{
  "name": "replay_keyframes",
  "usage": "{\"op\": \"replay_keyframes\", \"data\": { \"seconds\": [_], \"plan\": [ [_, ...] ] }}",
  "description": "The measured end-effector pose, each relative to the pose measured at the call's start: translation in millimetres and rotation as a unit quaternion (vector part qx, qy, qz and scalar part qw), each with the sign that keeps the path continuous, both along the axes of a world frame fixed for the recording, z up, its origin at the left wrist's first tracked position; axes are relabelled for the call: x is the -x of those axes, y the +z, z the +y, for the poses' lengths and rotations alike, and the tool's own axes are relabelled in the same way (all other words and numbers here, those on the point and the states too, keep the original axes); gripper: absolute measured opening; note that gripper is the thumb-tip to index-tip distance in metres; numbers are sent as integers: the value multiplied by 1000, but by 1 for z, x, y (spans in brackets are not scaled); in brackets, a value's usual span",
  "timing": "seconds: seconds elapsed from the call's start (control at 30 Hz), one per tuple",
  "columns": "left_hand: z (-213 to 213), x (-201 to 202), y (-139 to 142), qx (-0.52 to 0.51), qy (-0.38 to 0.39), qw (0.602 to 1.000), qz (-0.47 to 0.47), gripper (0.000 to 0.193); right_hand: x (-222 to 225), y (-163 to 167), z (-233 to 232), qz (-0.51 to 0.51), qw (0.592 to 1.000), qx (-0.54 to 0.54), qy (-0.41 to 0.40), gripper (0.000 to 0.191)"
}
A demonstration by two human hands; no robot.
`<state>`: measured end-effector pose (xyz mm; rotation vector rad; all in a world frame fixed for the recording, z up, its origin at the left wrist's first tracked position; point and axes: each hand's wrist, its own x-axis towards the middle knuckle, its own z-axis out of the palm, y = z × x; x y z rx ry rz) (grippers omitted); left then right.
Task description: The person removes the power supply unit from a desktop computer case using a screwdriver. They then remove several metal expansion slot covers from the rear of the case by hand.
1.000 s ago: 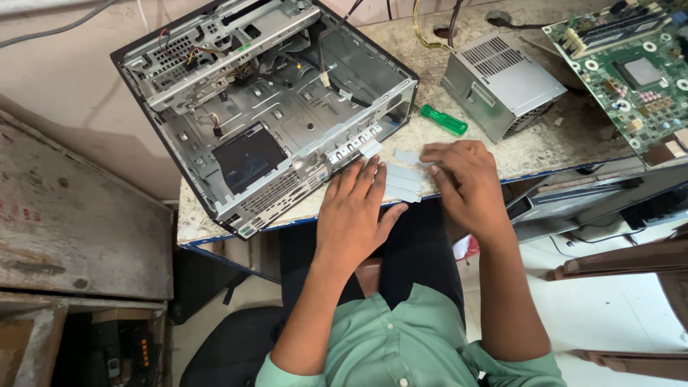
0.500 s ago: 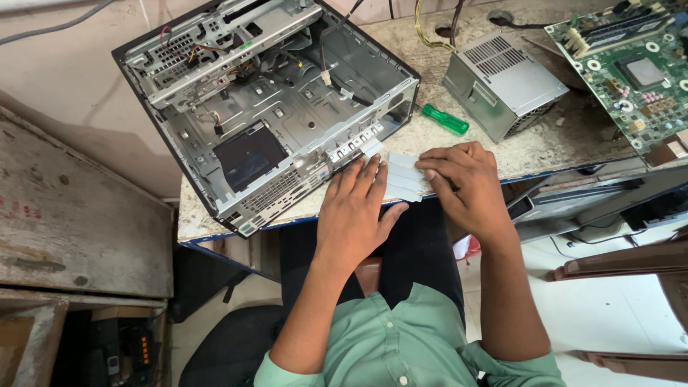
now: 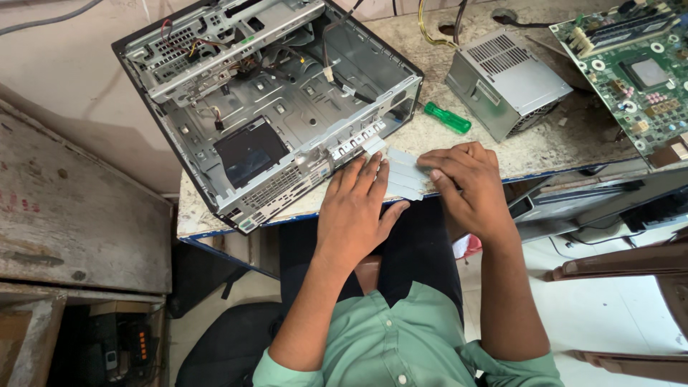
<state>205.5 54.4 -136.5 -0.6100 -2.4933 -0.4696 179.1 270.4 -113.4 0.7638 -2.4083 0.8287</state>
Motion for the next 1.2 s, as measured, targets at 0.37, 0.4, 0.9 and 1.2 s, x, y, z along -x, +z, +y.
{"op": "replay_keyframes", "data": {
  "seconds": [0.37, 0.4, 0.9, 1.2],
  "plan": [
    [0, 0, 1, 0, -1, 1000, 4, 66, 1, 1, -3, 10, 1000, -6, -10, 17],
    [0, 0, 1, 0, -1, 1000, 7, 66, 1, 1, -3, 12, 1000, -5, -8, 17],
    [2, 1, 1, 2, 8, 1000, 5, 67, 3, 1, -2, 15, 1000, -3, -13, 15],
    [1, 1, -1, 2, 7, 1000, 7, 67, -1, 1, -4, 21, 999, -19, -21, 22]
  ]
}}
